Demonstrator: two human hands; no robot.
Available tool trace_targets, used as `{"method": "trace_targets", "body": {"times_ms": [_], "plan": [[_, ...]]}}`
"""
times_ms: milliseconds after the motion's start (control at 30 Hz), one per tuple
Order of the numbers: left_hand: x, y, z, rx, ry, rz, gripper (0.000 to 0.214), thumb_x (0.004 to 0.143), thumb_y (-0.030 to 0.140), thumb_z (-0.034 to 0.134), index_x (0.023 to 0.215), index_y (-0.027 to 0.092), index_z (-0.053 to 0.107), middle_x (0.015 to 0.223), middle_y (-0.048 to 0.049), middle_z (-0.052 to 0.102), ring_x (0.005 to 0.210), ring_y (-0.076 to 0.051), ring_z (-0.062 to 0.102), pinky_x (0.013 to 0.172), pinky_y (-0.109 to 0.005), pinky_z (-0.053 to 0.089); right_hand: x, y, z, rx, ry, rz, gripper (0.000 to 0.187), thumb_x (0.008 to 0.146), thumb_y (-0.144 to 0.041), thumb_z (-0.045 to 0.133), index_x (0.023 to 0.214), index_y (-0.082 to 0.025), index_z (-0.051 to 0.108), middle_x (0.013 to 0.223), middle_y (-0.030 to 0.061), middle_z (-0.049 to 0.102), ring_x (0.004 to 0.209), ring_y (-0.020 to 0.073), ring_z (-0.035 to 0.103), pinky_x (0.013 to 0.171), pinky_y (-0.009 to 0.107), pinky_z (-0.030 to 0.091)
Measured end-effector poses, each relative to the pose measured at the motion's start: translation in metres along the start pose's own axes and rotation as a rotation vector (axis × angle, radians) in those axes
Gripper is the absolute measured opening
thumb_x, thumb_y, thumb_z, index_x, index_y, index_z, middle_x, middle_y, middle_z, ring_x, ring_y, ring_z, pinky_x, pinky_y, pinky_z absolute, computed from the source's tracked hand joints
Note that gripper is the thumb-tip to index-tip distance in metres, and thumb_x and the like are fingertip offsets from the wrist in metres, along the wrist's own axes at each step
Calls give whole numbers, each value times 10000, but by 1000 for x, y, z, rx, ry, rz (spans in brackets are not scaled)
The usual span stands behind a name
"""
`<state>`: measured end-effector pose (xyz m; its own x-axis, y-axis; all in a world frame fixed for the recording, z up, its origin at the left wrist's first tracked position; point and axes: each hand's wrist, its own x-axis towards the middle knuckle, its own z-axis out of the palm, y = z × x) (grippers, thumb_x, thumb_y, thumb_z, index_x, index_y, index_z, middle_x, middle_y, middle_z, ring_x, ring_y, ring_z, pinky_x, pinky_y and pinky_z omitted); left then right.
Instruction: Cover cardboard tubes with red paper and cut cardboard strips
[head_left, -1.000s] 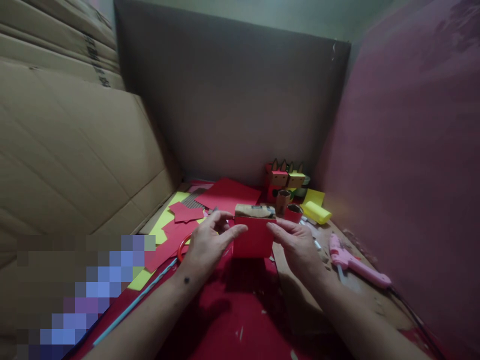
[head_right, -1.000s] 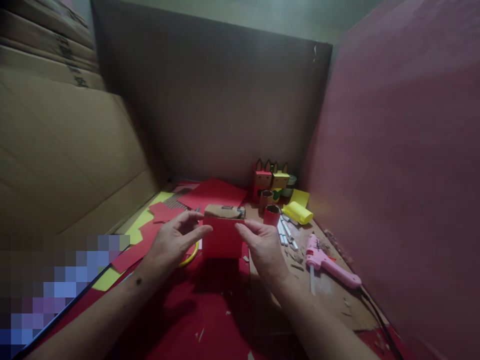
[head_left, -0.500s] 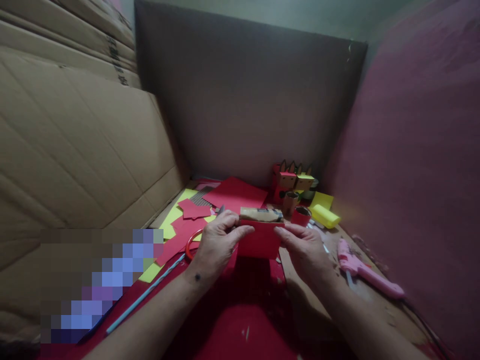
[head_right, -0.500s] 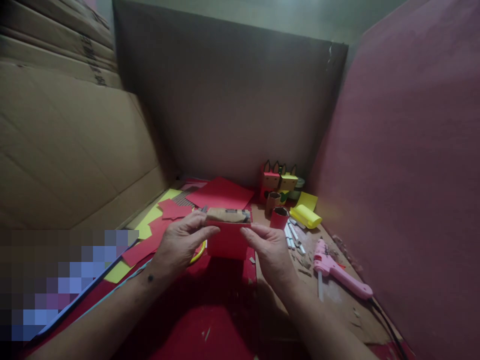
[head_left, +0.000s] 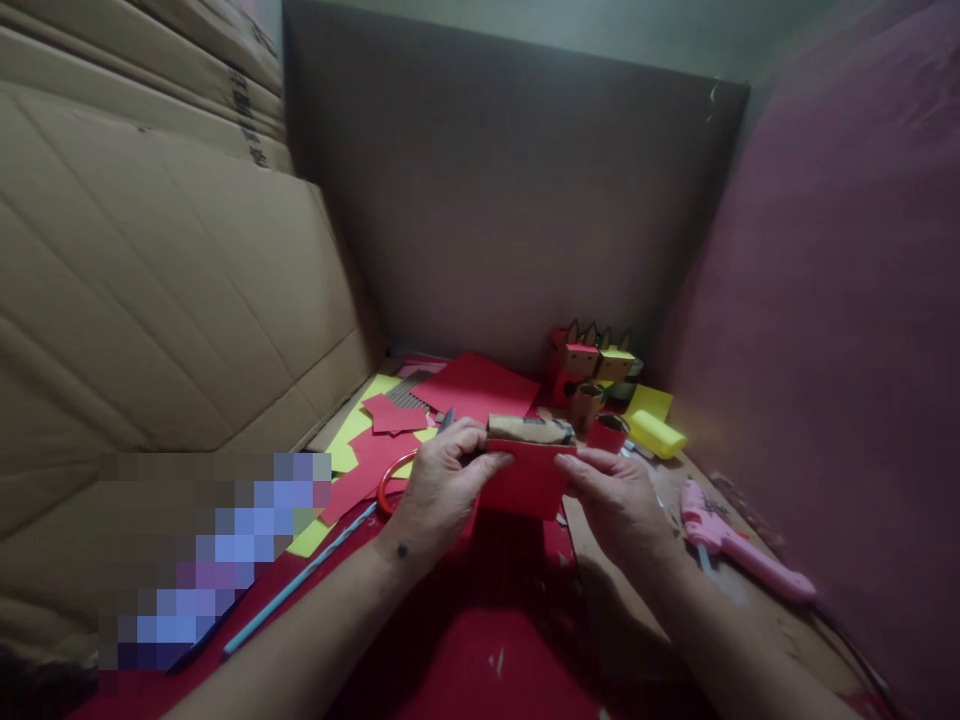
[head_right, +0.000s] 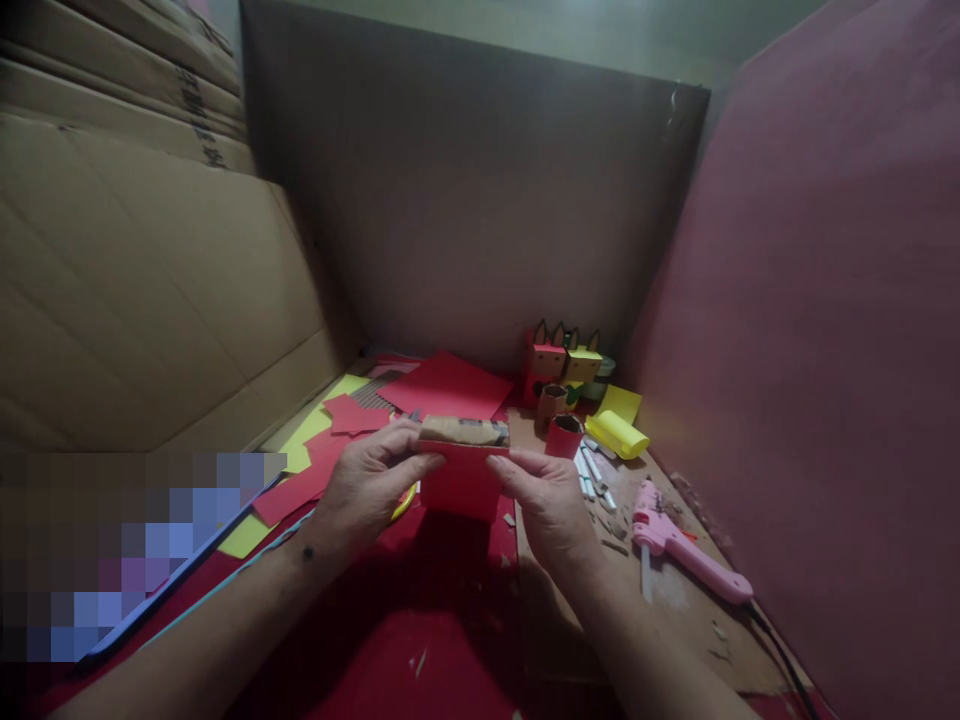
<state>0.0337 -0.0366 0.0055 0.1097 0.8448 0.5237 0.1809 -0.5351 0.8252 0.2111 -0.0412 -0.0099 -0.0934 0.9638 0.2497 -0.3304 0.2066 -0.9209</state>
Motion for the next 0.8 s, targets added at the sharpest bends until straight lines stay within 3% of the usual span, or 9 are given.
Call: {"method": "trace_targets", "body": {"times_ms": [267, 433, 633, 800], "plan": [[1, 2, -2, -69, -28, 3, 68, 731, 225, 621, 703, 182, 666, 796, -27, 619, 790, -168, 548, 760, -311, 433, -1, -3, 0, -25, 37, -12, 138, 656, -252, 744, 790, -219, 749, 693, 37, 724, 620, 154, 634, 655, 298, 505], [2, 11, -1, -45, -76, -118, 196, 656, 275, 712, 830, 188, 688, 743, -7, 606, 701, -152, 537, 667, -276, 446, -1, -2, 0, -47, 42, -28, 167, 680, -278, 728, 835, -220, 745, 722, 36, 729, 627, 162, 641, 664, 309, 509], [0, 12, 5, -230, -51, -234, 268, 655, 267, 719, 905, 172, 700, 935, -73, 691, 910, -220, 621, 833, -347, 478, -10, -3, 12, -144, 68, -43, 151, 674, -296, 725, 812, -237, 746, 755, 26, 736, 693, 190, 659, 683, 329, 523], [-2, 8, 8, -401, -62, -299, 247, 673, 236, 707, 914, 179, 710, 954, -73, 711, 893, -226, 644, 835, -378, 493, -13, -6, 19, -101, 39, -24, 147, 692, -288, 706, 829, -250, 745, 758, 28, 735, 715, 200, 666, 719, 357, 532]]}}
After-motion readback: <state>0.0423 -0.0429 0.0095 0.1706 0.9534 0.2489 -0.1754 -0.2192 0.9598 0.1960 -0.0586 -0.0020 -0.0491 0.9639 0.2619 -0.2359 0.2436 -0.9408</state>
